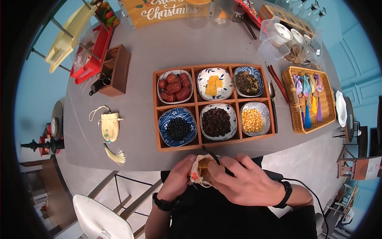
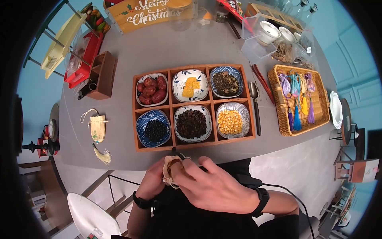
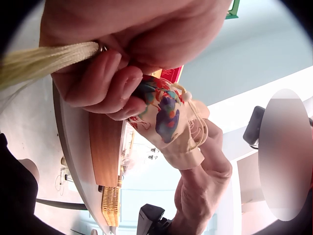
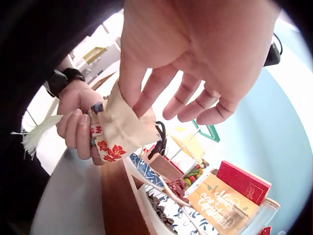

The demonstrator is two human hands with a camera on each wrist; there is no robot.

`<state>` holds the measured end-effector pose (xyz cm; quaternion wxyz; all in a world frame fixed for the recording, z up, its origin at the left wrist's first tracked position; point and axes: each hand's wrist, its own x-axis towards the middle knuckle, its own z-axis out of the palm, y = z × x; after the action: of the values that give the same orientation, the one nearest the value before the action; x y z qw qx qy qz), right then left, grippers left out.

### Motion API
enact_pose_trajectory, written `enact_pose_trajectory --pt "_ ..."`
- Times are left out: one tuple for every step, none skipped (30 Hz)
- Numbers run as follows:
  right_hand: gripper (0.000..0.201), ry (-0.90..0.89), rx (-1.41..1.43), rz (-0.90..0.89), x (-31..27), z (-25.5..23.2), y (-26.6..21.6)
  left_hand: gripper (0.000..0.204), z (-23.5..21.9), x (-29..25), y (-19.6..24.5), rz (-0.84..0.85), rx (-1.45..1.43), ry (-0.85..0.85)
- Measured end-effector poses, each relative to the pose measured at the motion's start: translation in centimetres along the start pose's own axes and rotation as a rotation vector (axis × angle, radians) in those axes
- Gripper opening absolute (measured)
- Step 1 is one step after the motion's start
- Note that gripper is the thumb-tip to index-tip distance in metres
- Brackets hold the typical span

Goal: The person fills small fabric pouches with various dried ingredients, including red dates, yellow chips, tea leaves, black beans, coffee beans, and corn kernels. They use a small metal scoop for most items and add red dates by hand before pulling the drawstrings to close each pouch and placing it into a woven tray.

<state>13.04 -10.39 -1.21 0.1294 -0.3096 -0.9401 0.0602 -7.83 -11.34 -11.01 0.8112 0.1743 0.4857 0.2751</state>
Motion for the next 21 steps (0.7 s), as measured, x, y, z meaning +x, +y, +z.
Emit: enact_pose_trajectory --pt "0.02 -0.006 0.005 -0.004 0.0 -0.2 0.0 0.028 0.1 0.0 0.2 -0.002 -0.008 0.004" --pt "0.017 -0.086 -0.037 -0.049 0.2 -0.4 0.0 0.029 0.3 -0.2 0.6 0.02 0.109 -0.02" --pt "0.015 -0.162 -0.079 -0.095 0.3 -0.5 0.1 0.029 0.4 -0.4 0.8 0.044 0.229 -0.043" --pt "0.015 -0.159 -0.075 -0.102 0.5 -0.4 0.1 0.029 0.3 -0.3 0.4 0.045 0.228 -0.034" --pt "0.014 -0.201 -0.045 -0.085 0.7 -0.2 0.1 0.029 0.1 0.1 -0.2 0.026 0.125 -0.057" --pt "0.013 -0.243 -0.016 -0.067 1.0 -0.1 0.1 0.029 -0.2 0.3 -0.6 0.009 0.024 -0.081" --pt "0.013 -0.241 -0.016 -0.07 1.2 0.1 0.2 0.029 -0.4 0.3 -0.6 0.012 0.024 -0.079" --pt "0.013 -0.239 -0.002 -0.078 1.3 0.3 0.4 0.029 -0.5 0.3 -0.7 -0.007 0.013 -0.091" --pt "0.013 -0.238 0.013 -0.084 1.3 0.4 0.5 0.028 -0.6 0.3 -0.8 -0.027 0.002 -0.105" --pt "0.013 -0.241 0.013 -0.083 1.5 0.3 0.7 0.028 -0.8 0.4 -0.9 -0.029 0.001 -0.106" --pt "0.016 -0.265 0.035 -0.115 1.7 0.2 0.8 0.029 -1.0 0.4 -0.9 -0.028 -0.01 -0.133" --pt "0.019 -0.291 0.057 -0.146 1.8 0.0 0.9 0.031 -1.2 0.4 -1.0 -0.028 -0.022 -0.16" --pt "0.019 -0.297 0.058 -0.145 2.0 -0.5 0.9 0.031 -1.2 0.4 -0.8 -0.031 -0.027 -0.163" --pt "0.02 -0.251 0.107 -0.142 2.1 -1.4 0.9 0.033 -1.1 0.3 -0.6 -0.016 -0.055 -0.139" --pt "0.021 -0.205 0.156 -0.14 2.2 -1.9 1.0 0.034 -1.1 0.3 -0.6 -0.001 -0.086 -0.113" --pt "0.021 -0.212 0.154 -0.145 2.2 -2.1 1.3 0.034 -1.4 0.4 -1.0 0.003 -0.094 -0.115" --pt "0.019 -0.07 0.249 -0.124 2.2 -2.3 1.7 0.031 -1.9 0.7 -1.6 0.081 -0.017 -0.123" --pt "0.018 0.073 0.344 -0.103 2.4 -2.5 2.1 0.029 -2.3 0.8 -1.9 0.16 0.061 -0.13" --pt "0.018 0.069 0.339 -0.109 2.7 -2.8 2.7 0.029 -2.7 0.7 -1.9 0.167 0.056 -0.132" --pt "0.017 0.154 0.323 -0.022 3.3 -3.2 3.7 0.032 -2.8 0.4 -1.5 0.294 0.366 -0.126" --pt "0.016 0.24 0.303 0.066 3.9 -3.6 4.9 0.037 -2.7 0.4 -1.2 0.422 0.677 -0.119"
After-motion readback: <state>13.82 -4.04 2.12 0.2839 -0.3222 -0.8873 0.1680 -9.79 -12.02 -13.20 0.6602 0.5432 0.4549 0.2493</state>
